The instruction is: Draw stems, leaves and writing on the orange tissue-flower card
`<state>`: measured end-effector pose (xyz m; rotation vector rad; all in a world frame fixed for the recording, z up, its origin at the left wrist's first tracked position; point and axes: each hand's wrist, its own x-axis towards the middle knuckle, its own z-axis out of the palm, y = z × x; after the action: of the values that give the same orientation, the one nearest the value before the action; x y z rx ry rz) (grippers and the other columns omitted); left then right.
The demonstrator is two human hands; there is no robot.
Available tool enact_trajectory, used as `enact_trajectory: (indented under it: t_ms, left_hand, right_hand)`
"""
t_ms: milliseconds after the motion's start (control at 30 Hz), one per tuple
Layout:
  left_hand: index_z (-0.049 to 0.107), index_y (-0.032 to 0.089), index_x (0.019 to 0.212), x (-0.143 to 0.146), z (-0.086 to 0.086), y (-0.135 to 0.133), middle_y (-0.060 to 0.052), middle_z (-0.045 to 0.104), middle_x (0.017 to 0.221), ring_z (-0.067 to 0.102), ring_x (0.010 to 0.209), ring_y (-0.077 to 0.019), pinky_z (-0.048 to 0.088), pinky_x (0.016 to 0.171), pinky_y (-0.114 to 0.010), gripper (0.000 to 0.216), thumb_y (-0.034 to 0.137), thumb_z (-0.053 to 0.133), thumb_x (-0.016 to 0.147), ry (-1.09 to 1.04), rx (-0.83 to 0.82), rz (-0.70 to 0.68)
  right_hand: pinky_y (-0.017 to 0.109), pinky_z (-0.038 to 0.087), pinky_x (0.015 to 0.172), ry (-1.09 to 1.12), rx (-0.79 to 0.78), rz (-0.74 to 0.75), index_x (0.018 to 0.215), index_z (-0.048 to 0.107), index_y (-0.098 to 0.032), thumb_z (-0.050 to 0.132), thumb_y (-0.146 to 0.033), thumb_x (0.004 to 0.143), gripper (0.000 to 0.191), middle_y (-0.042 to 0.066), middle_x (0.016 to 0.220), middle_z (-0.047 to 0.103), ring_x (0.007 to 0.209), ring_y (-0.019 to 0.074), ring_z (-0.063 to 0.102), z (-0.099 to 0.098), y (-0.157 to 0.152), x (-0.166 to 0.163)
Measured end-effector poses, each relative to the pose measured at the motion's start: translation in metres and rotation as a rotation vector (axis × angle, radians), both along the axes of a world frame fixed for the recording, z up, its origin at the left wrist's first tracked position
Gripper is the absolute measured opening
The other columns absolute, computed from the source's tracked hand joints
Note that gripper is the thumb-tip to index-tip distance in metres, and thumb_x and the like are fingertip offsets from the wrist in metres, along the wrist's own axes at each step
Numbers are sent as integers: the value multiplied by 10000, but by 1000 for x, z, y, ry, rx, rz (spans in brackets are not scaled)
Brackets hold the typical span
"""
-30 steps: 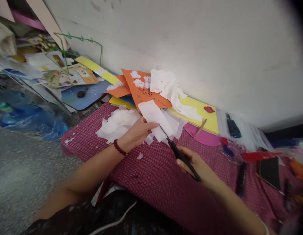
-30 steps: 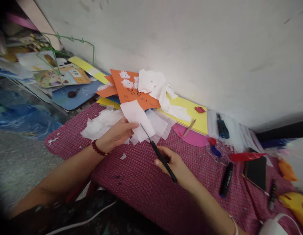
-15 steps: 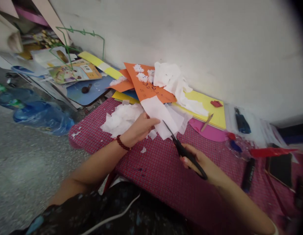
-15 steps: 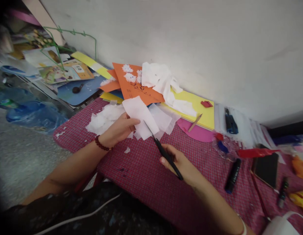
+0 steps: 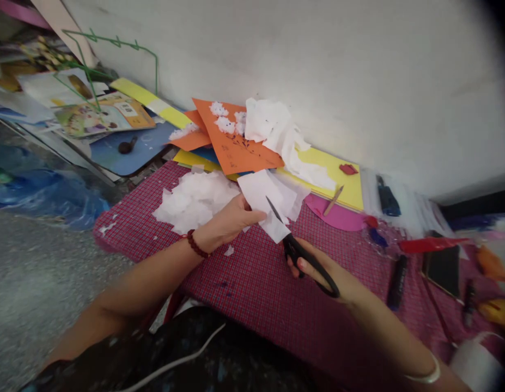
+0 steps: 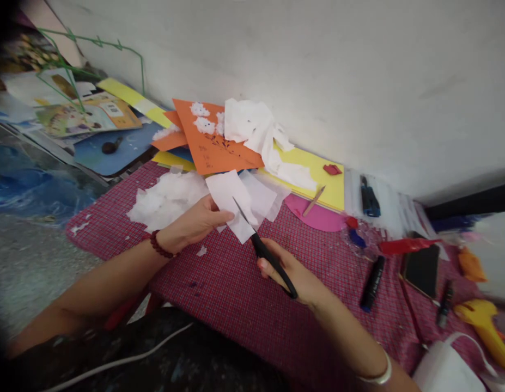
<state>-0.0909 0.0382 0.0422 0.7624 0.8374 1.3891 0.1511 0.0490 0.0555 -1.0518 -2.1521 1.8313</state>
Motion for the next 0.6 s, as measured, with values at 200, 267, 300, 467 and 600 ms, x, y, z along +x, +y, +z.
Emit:
enact_trajectory:
  t_ms: [200,267,300,467,600]
  left_hand:
    - [709,170,866,8,-1,-2,-13,691,791,598,746,-143,485,754,-274,236,88,730,646,36,-16,34]
    - [705,172,829,9,-2,-3,-3,667,730,580,708,-140,476,719,-270,211,79,728,641,10,-23,16]
    - [701,169,810,10,-2,-3,-3,659,711,565,681,-134,465,689,-264,192,79,729,643,-6,-32,-2]
    - [697,147,842,7,-7,-1,-39,690,786,568,643,-119,446,610,-242,153,129,731,694,-67,-128,-24]
    - [701,146,854,4,-8,1,-40,683,753,597,671,-132,474,635,-248,163,111,744,701,-55,-94,37]
  right_hand:
    - [276,425,670,42,6,10,1020,508,-180,507,-688,891,524,31,835,497,727,131,482,-4,-1,0]
    - [275,418,661,49,8,0,1015,508,-183,514,-680,891,513,28,829,493,721,131,480,-7,-1,2]
    - [276,419,660,44,6,-5,1010,508,-185,521,-676,889,506,28,830,494,721,132,482,-8,-1,2]
    - [274,437,674,36,-7,-12,975,522,-192,532,-652,895,467,32,836,506,720,130,489,-5,-3,3]
    - [272,438,665,32,-26,-7,959,541,-191,545,-687,869,504,33,824,513,722,135,492,0,-5,2]
